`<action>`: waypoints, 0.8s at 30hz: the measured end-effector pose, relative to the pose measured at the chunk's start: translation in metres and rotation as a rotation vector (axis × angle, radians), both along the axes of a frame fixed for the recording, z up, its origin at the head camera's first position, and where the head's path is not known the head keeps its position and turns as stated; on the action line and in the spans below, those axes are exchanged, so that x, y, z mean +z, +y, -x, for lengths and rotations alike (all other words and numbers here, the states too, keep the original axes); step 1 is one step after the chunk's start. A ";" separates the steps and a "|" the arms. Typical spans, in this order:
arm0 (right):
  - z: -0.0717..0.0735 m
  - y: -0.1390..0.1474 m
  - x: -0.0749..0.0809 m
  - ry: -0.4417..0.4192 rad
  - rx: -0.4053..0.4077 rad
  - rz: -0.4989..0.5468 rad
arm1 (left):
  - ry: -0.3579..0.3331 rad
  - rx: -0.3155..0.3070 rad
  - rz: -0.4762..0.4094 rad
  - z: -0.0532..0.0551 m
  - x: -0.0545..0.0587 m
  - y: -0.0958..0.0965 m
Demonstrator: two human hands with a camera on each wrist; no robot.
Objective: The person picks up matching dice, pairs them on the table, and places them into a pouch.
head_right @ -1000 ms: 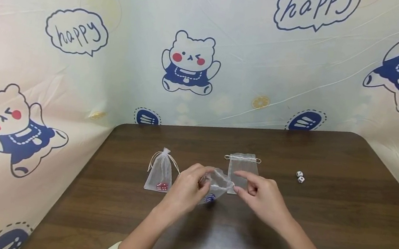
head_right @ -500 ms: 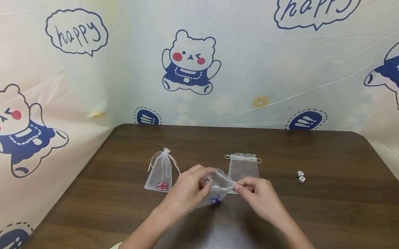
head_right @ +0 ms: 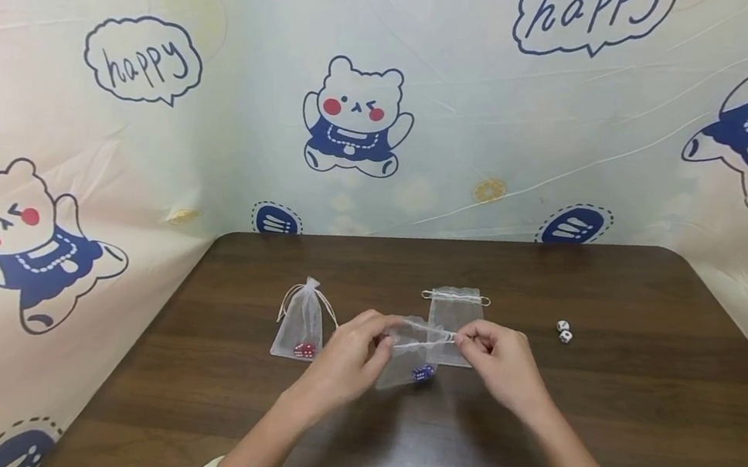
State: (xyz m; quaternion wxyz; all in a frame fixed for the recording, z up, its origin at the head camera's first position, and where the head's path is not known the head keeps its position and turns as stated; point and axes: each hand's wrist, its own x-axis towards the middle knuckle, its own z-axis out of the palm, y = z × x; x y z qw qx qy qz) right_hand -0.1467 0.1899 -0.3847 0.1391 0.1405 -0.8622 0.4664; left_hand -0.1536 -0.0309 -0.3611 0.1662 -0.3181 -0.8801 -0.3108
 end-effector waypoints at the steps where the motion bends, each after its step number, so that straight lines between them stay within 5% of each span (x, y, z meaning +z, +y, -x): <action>1: 0.000 0.001 0.001 0.001 -0.009 0.000 | -0.017 -0.012 -0.009 0.000 0.000 0.000; 13: -0.001 0.005 0.002 0.004 -0.025 0.023 | 0.033 -0.024 -0.085 0.003 -0.003 -0.001; 24: 0.001 0.010 0.001 0.067 -0.074 0.026 | -0.032 0.015 -0.098 0.003 0.000 -0.005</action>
